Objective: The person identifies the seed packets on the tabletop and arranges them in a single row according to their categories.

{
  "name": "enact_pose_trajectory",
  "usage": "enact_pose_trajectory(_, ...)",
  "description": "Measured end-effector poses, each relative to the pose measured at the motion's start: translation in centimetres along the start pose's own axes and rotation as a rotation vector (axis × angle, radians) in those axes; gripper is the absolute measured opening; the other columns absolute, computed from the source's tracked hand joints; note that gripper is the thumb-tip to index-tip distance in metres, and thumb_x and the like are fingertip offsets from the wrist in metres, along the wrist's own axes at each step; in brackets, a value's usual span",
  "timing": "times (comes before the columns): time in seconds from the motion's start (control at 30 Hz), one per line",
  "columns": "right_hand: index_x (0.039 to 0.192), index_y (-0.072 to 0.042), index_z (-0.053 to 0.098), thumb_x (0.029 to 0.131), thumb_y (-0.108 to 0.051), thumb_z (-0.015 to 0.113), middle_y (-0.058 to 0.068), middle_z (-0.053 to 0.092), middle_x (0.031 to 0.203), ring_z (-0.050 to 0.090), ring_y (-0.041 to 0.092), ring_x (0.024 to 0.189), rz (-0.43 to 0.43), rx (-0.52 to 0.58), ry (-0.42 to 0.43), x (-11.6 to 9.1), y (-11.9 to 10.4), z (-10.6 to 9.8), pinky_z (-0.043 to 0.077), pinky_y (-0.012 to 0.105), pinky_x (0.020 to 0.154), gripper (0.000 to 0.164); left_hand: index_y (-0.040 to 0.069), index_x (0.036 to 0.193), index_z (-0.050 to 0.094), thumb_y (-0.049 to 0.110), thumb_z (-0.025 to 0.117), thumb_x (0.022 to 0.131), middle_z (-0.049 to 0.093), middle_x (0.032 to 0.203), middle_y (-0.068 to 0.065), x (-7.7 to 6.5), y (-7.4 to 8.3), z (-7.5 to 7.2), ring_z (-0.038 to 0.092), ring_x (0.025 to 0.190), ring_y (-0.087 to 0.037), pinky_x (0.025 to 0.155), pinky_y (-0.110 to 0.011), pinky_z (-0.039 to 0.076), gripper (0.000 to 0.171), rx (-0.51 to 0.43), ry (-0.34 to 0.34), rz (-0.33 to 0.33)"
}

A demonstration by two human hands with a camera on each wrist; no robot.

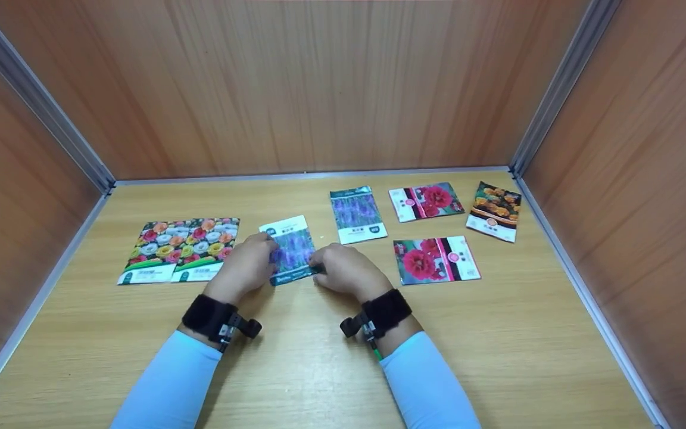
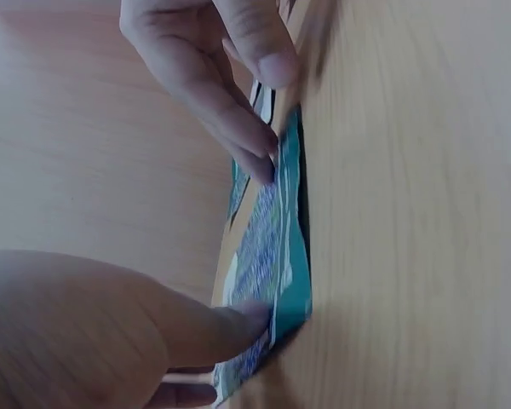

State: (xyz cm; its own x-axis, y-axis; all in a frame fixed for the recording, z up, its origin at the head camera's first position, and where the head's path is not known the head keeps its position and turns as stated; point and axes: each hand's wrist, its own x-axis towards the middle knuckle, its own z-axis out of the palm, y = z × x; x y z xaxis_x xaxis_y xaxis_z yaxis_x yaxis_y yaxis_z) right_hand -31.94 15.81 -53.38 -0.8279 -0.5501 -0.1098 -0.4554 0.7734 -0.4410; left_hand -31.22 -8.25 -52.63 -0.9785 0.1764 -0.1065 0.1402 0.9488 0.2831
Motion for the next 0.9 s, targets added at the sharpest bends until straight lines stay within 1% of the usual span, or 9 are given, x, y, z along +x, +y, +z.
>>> enact_pose_trajectory(0.07, 0.143, -0.018, 0.081, 0.109, -0.029, 0.079, 0.0, 0.076, 0.152, 0.068, 0.023, 0.146, -0.024, -0.011, 0.001, 0.0, -0.3, 0.0, 0.055, 0.047, 0.126, 0.035, 0.007, 0.143, 0.077, 0.023, 0.076, 0.11, 0.064, 0.158, -0.016, -0.2, 0.1, 0.0, 0.065, 0.14, -0.037, 0.124, -0.055, 0.053, 0.036, -0.015, -0.019, 0.021)
enact_pose_trajectory(0.13, 0.142, -0.018, 0.081, 0.109, -0.029, 0.079, -0.001, 0.076, 0.152, 0.068, 0.022, 0.147, -0.031, -0.006, -0.003, -0.1, -0.5, -0.1, 0.055, 0.047, 0.126, 0.035, 0.009, 0.141, 0.078, 0.031, 0.079, 0.109, 0.067, 0.154, -0.015, -0.3, 0.1, 0.1, 0.067, 0.136, -0.036, 0.122, -0.056, 0.054, 0.039, -0.018, -0.031, 0.036)
enact_pose_trajectory(0.23, 0.145, -0.02, 0.08, 0.11, -0.029, 0.079, -0.002, 0.074, 0.156, 0.066, 0.022, 0.151, 0.002, 0.031, -0.015, -0.4, -0.5, -0.3, 0.053, 0.047, 0.128, 0.036, 0.009, 0.139, 0.08, 0.037, 0.084, 0.106, 0.071, 0.148, -0.013, -0.5, -0.1, 0.3, 0.069, 0.132, -0.034, 0.122, -0.058, 0.053, 0.043, 0.008, -0.025, 0.042)
enact_pose_trajectory(0.37, 0.148, -0.016, 0.076, 0.11, -0.028, 0.076, 0.003, 0.067, 0.165, 0.057, 0.029, 0.16, 0.058, 0.031, 0.044, -0.5, 0.4, -0.9, 0.048, 0.052, 0.133, 0.039, 0.011, 0.136, 0.082, 0.03, 0.085, 0.105, 0.074, 0.136, -0.011, -0.6, -0.6, 0.1, 0.07, 0.122, -0.031, 0.114, -0.056, 0.054, 0.037, 0.04, -0.009, 0.036)
enact_pose_trajectory(0.5, 0.15, -0.009, 0.073, 0.108, -0.023, 0.076, 0.012, 0.058, 0.172, 0.05, 0.038, 0.164, 0.146, -0.051, 0.173, -0.6, 2.0, -1.6, 0.042, 0.061, 0.136, 0.044, 0.011, 0.13, 0.084, 0.018, 0.084, 0.104, 0.077, 0.127, -0.01, -0.7, -1.2, -0.2, 0.071, 0.112, -0.03, 0.107, -0.053, 0.053, 0.027, 0.054, 0.007, 0.042)
enact_pose_trajectory(0.57, 0.154, -0.008, 0.069, 0.107, -0.022, 0.076, 0.016, 0.053, 0.175, 0.046, 0.042, 0.166, 0.21, -0.09, 0.202, -0.7, 2.8, -1.9, 0.038, 0.066, 0.137, 0.05, 0.01, 0.125, 0.084, 0.01, 0.083, 0.102, 0.077, 0.12, -0.009, -0.7, -1.5, -0.3, 0.071, 0.107, -0.03, 0.105, -0.052, 0.053, 0.023, 0.061, 0.013, 0.05)
enact_pose_trajectory(0.67, 0.161, -0.007, 0.063, 0.107, -0.022, 0.074, 0.019, 0.044, 0.18, 0.039, 0.046, 0.169, 0.283, -0.115, 0.185, -0.9, 3.8, -2.1, 0.032, 0.07, 0.138, 0.058, 0.01, 0.121, 0.084, 0.001, 0.081, 0.098, 0.076, 0.116, -0.009, -0.8, -1.9, -0.4, 0.07, 0.103, -0.029, 0.103, -0.052, 0.055, 0.025, 0.065, 0.012, 0.057)
enact_pose_trajectory(0.73, 0.165, -0.006, 0.059, 0.108, -0.022, 0.073, 0.02, 0.04, 0.182, 0.037, 0.046, 0.17, 0.31, -0.113, 0.153, -0.9, 4.2, -2.1, 0.032, 0.068, 0.139, 0.061, 0.009, 0.126, 0.083, -0.001, 0.08, 0.098, 0.076, 0.117, -0.01, -0.8, -2.1, -0.4, 0.069, 0.103, -0.03, 0.104, -0.052, 0.055, 0.03, 0.058, -0.004, 0.047)
enact_pose_trajectory(0.9, 0.165, -0.004, 0.057, 0.11, -0.023, 0.071, 0.022, 0.044, 0.18, 0.041, 0.045, 0.168, 0.319, -0.079, 0.107, -0.7, 4.7, -1.9, 0.035, 0.061, 0.139, 0.06, 0.009, 0.132, 0.081, 0.0, 0.077, 0.1, 0.076, 0.123, -0.011, -0.5, -2.7, -0.6, 0.069, 0.11, -0.032, 0.108, -0.054, 0.053, 0.033, 0.055, -0.035, 0.007)
